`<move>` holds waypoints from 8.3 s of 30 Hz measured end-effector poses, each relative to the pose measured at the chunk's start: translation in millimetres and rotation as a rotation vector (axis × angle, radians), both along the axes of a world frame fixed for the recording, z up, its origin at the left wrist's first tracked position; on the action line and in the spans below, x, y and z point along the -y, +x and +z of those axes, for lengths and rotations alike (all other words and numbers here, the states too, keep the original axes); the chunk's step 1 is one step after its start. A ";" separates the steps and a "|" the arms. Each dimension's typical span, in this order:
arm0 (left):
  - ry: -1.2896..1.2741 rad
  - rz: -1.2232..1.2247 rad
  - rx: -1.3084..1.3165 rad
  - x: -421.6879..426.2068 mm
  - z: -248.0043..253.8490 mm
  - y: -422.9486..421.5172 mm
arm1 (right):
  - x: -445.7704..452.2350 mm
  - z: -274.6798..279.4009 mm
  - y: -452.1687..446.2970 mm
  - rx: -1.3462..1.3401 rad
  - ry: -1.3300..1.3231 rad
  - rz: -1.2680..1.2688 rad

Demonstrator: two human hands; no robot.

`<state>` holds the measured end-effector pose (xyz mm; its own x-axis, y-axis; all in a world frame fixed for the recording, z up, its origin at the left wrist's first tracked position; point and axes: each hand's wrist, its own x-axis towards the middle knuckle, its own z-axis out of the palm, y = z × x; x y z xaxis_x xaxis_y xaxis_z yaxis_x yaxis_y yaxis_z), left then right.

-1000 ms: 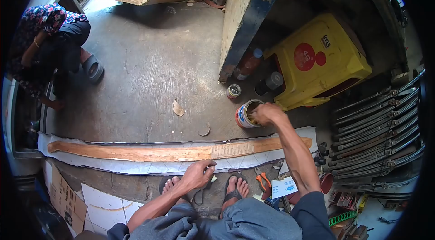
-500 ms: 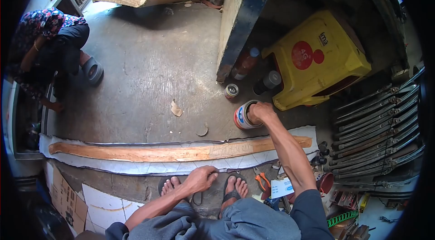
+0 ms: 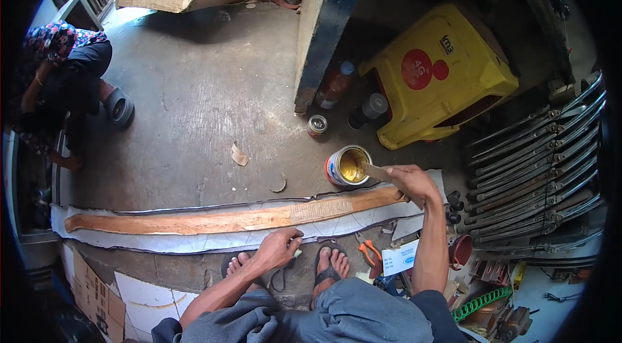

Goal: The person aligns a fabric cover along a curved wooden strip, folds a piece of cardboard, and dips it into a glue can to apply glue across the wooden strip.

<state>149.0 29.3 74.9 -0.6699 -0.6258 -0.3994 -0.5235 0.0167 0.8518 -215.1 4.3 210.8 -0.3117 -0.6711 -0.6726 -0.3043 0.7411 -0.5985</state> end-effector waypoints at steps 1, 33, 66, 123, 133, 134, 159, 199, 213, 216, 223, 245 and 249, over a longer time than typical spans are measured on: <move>-0.045 -0.003 -0.019 -2.5 -3.9 -0.1 | -7.7 -3.5 1.3 -0.038 0.074 0.032; -0.669 -0.336 0.312 1.7 -58.4 -33.6 | -216.5 -196.1 -208.4 -0.968 -0.121 -0.547; -0.630 -0.344 0.352 1.6 -57.5 -34.0 | -225.1 -193.0 -196.6 -0.678 -0.090 -0.395; -0.651 -0.339 0.244 4.4 -57.9 -24.4 | -162.0 -180.8 -117.5 -0.853 0.298 -0.273; -0.645 -0.333 0.243 9.4 -56.8 -26.2 | -139.3 -142.4 -47.9 -0.468 0.078 0.112; -0.645 -0.335 0.233 6.8 -56.1 -24.4 | -137.2 -132.7 -30.5 -0.461 0.080 0.126; -0.644 -0.338 0.246 3.3 -65.8 -16.0 | 57.1 -119.4 57.0 -1.098 -0.268 1.023; 0.868 0.607 -0.659 11.6 7.6 -24.4 | -62.5 -55.7 157.7 0.357 -0.424 -0.013; 0.781 0.625 -0.660 15.0 11.6 -19.6 | -68.4 -86.0 163.3 0.457 -0.434 -0.139; 0.810 0.609 -0.669 14.3 14.2 -22.6 | -70.3 -90.6 163.3 0.480 -0.415 -0.192; 0.724 0.593 -0.617 14.7 3.4 -17.2 | -69.1 -88.6 165.3 0.483 -0.421 -0.181; 0.730 0.598 -0.561 14.7 10.8 -18.2 | -66.1 -71.3 162.7 0.405 -0.316 -0.173; 0.721 0.613 -0.574 15.2 4.4 -14.7 | -68.7 -83.3 168.0 0.431 -0.361 -0.144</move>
<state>134.4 14.2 79.3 -0.5285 -0.6608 -0.5330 0.2030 -0.7080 0.6764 -47.1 73.0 127.5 -0.1655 -0.8528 -0.4953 0.1123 0.4826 -0.8686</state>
